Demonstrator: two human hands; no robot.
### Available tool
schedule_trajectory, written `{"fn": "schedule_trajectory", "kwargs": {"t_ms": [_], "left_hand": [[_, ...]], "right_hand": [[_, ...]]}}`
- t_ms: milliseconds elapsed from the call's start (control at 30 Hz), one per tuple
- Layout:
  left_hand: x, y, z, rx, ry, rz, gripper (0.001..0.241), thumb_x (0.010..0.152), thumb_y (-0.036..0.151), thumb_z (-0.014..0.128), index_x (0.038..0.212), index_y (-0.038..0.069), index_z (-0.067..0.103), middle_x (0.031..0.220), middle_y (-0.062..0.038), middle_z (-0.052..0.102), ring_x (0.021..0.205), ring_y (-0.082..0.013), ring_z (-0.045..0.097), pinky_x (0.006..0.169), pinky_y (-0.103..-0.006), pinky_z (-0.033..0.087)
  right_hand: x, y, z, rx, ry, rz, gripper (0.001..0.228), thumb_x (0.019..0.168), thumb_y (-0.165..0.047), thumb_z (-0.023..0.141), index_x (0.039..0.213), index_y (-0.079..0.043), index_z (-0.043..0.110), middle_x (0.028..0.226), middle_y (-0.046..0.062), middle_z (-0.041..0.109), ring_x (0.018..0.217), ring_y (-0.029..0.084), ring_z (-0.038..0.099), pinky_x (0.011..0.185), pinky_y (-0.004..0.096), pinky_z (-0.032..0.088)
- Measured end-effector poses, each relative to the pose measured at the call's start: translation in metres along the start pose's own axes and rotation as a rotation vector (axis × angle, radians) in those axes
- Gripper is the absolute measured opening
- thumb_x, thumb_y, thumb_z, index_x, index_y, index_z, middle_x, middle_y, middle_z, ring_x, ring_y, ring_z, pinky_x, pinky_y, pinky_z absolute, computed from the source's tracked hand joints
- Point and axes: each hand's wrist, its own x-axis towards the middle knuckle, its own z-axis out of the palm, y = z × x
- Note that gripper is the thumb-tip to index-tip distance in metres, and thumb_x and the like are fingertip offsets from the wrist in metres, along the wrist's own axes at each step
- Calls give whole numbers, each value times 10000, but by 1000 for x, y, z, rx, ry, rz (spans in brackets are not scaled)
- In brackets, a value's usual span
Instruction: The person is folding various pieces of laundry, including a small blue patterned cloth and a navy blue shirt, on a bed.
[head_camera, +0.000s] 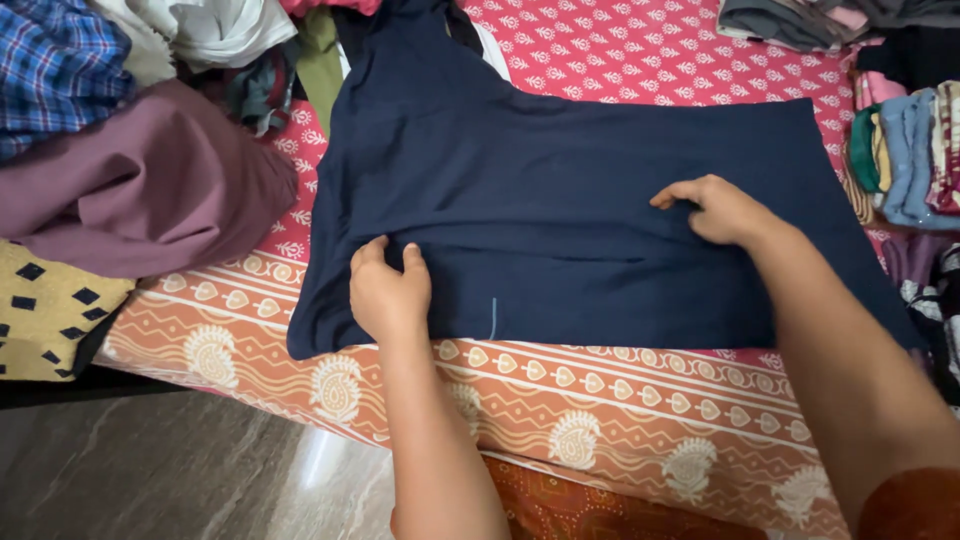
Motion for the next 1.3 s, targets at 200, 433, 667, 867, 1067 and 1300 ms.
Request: {"fn": "schedule_trajectory", "kwargs": {"t_ms": [200, 433, 667, 867, 1067, 1300], "left_hand": [[-1, 3, -4, 15, -4, -13, 443, 834, 298, 764, 1208, 68, 706, 1294, -143, 663, 1109, -378, 658, 912, -470, 520], [-4, 10, -9, 17, -52, -80, 538, 857, 274, 771, 1327, 113, 566, 1298, -116, 667, 1129, -367, 660, 913, -479, 522], [-7, 25, -22, 14, -32, -52, 862, 808, 138, 750, 1554, 217, 325, 1220, -180, 626, 1027, -397, 670, 850, -498, 527], [-10, 0, 2, 112, 19, -4, 658, 781, 90, 734, 1389, 225, 520, 1180, -179, 590, 936, -402, 675, 798, -496, 538], [-17, -8, 4, 9, 162, 80, 252, 773, 71, 709, 1006, 151, 765, 1067, -135, 646, 912, -353, 684, 805, -453, 550], [-6, -23, 13, -288, 46, -27, 297, 826, 86, 678, 1093, 109, 806, 858, -129, 760, 739, -232, 713, 745, -353, 561]], "right_hand": [[-19, -29, -24, -437, -149, 237, 582, 642, -2, 761, 1177, -229, 754, 1192, 141, 650, 1124, 377, 627, 895, 463, 508], [-95, -18, -84, -235, 794, 81, 241, 939, -77, 783, 1147, -67, 661, 1104, 133, 618, 1061, 282, 615, 962, 390, 517], [-182, 95, -62, 275, 984, 120, 248, 1047, 15, 626, 1286, -15, 569, 1247, 58, 616, 1155, 156, 624, 1077, 277, 511], [-220, 109, 2, 21, 728, 545, 240, 891, 42, 729, 1115, -14, 661, 1031, 128, 669, 968, 195, 636, 897, 312, 519], [-232, 100, 19, 410, 853, 586, 451, 794, 33, 730, 1232, -60, 678, 948, 41, 669, 803, 120, 637, 692, 278, 529], [-212, 70, 1, 842, 787, 706, 394, 909, -37, 553, 1282, -100, 662, 849, 96, 664, 727, 233, 645, 645, 375, 550]]}}
